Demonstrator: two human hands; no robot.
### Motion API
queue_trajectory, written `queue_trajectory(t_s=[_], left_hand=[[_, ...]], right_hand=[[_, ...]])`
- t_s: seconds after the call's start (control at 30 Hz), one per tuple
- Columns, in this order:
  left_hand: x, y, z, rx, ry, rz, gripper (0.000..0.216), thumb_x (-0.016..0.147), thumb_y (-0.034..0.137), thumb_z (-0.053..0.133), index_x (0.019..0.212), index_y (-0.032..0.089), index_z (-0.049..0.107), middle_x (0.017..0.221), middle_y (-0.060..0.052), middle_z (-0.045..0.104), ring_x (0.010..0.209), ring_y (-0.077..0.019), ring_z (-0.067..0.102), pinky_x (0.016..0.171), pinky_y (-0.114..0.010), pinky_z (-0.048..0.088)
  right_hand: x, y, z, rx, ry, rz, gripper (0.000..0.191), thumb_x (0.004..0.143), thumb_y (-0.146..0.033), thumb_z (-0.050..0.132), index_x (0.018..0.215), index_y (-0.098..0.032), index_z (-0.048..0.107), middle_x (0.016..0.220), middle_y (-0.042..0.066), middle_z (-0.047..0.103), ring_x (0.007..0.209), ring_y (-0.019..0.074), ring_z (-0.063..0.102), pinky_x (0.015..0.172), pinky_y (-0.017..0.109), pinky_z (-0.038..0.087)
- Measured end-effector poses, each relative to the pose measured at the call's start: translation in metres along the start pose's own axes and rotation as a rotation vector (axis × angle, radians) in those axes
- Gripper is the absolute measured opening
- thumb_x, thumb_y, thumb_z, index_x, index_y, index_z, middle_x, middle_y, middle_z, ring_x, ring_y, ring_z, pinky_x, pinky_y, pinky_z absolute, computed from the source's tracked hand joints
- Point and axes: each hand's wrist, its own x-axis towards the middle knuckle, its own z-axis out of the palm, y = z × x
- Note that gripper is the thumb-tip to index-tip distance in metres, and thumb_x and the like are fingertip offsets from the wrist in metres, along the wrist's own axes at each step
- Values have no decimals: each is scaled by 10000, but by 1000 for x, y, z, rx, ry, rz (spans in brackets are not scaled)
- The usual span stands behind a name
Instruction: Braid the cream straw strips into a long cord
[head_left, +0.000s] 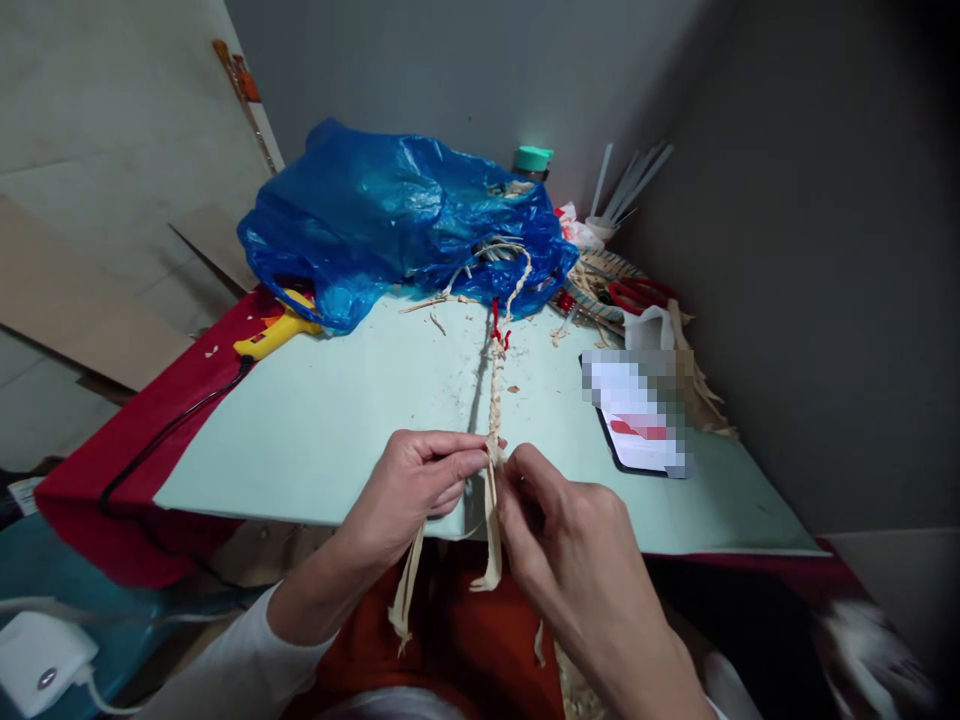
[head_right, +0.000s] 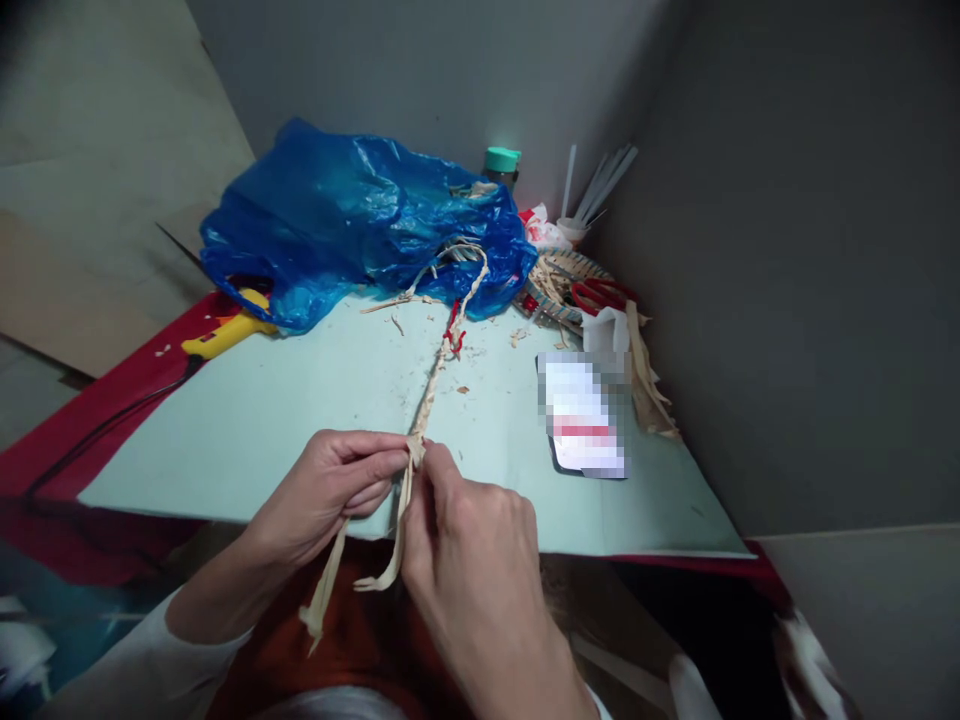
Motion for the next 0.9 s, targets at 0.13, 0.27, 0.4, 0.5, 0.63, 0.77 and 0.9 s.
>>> queue_trajectory(t_s=[0.13, 0.27, 0.4, 0.5, 0.63, 0.77, 0.9], left_hand=[[0, 1, 0, -13, -8, -13, 286, 714, 282, 761, 934, 100, 761, 471, 82, 335, 399, -4, 216, 405, -189, 143], [0, 1, -1, -14, -9, -17, 251, 721, 269, 756, 908, 101, 752, 492, 72, 372, 403, -4, 232, 404, -188, 149], [1, 2, 1, -13, 4, -15, 204, 714, 269, 763, 839, 112, 722, 486, 77, 376, 395, -4, 237, 398, -185, 148], [0, 4, 3, -19, 31, -26, 193, 698, 261, 773, 796, 116, 692, 482, 77, 400, 392, -1, 247, 391, -176, 140], [-1, 6, 6, 6, 57, -40, 203, 703, 260, 766, 809, 110, 680, 614, 11, 586, 402, 6, 288, 385, -173, 148], [-2, 7, 5, 5, 31, -20, 205, 726, 253, 747, 830, 93, 672, 642, -4, 609, 409, 14, 276, 395, -170, 129], [-3, 7, 3, 18, 17, 12, 197, 740, 247, 730, 838, 87, 669, 593, 21, 569, 412, 13, 265, 399, -165, 129]], right_hand=[[-4, 1, 0, -24, 0, -18, 197, 910, -267, 416, 916, -196, 600, 481, -22, 540, 368, 133, 439, 442, 246, 230], [-5, 1, 2, -78, -7, -51, 161, 904, -241, 429, 903, -207, 587, 495, -15, 581, 375, 136, 499, 456, 252, 205], [-5, -1, 5, -154, 3, -85, 151, 896, -209, 431, 932, -221, 577, 507, -16, 608, 368, 145, 519, 459, 265, 176], [-7, -2, 0, -159, -36, -105, 172, 904, -207, 419, 977, -223, 573, 549, -9, 632, 392, 158, 539, 459, 269, 200], [-8, 6, -17, -6, -77, -52, 198, 950, -343, 430, 905, -228, 585, 657, 3, 658, 498, 154, 571, 490, 256, 309], [-1, 18, -23, 111, 6, 10, 228, 946, -403, 471, 932, -208, 588, 824, 34, 673, 716, 169, 608, 633, 253, 406], [5, 21, -13, 272, -222, -13, 265, 994, -343, 389, 810, -205, 519, 688, -23, 575, 595, 117, 484, 563, 227, 346]])
